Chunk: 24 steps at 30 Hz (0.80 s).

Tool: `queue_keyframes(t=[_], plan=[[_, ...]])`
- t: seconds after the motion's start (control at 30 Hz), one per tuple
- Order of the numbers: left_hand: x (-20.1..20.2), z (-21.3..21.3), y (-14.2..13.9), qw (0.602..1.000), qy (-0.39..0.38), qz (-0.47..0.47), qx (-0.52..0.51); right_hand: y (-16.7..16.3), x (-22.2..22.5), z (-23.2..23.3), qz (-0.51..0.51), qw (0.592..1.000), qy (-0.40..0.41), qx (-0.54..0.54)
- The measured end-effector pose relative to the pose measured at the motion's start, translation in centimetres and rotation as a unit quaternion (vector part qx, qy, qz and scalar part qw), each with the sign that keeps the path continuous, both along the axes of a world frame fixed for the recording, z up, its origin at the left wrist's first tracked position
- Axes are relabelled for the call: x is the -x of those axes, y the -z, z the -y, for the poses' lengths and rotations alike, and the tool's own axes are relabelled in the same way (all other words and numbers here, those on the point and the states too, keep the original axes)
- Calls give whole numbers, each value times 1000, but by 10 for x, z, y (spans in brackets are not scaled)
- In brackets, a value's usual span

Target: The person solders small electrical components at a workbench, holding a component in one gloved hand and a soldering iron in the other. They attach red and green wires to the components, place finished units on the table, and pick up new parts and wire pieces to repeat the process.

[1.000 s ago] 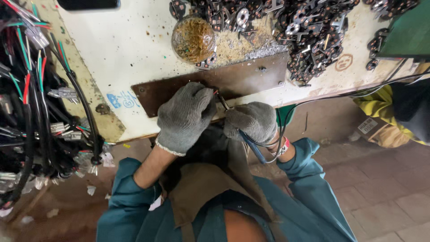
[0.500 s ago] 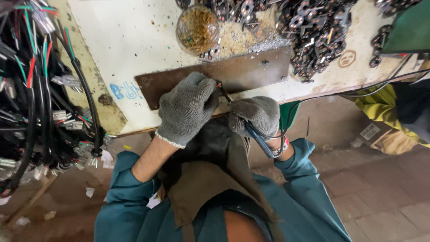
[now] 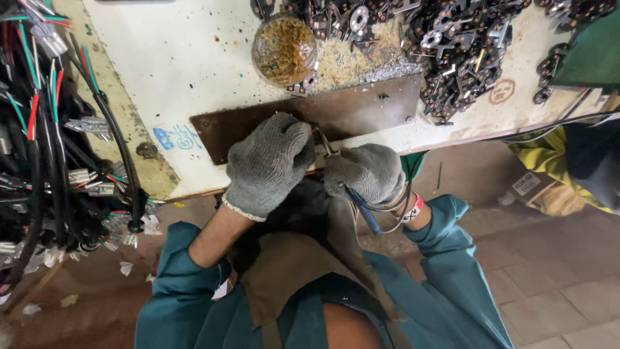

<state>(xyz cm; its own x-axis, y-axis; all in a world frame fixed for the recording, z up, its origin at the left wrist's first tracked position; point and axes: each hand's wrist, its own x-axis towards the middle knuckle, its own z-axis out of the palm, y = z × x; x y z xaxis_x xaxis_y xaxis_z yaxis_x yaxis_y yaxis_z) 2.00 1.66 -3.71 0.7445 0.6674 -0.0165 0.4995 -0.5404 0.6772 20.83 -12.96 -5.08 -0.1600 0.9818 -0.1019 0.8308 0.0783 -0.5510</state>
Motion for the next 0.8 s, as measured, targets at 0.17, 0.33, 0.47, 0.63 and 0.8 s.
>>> queue_keyframes(t=[0.17, 0.33, 0.47, 0.63, 0.8], plan=[[0, -2, -2, 1000, 4, -4, 4, -3, 3, -6, -62, 997, 39, 10], [0, -4, -3, 1000, 8, 12, 16, -5, 0, -9, -76, 996, 24, -32], [1, -3, -1, 1000, 2, 20, 3, 6, -1, 3, -77, 996, 35, -29], [-1, -1, 0, 1000, -5, 26, 0, 19, 0, 16, -141, 963, 220, 63], [1, -8, -8, 1000, -8, -12, 24, -21, 10, 34, -258, 853, 386, -238]])
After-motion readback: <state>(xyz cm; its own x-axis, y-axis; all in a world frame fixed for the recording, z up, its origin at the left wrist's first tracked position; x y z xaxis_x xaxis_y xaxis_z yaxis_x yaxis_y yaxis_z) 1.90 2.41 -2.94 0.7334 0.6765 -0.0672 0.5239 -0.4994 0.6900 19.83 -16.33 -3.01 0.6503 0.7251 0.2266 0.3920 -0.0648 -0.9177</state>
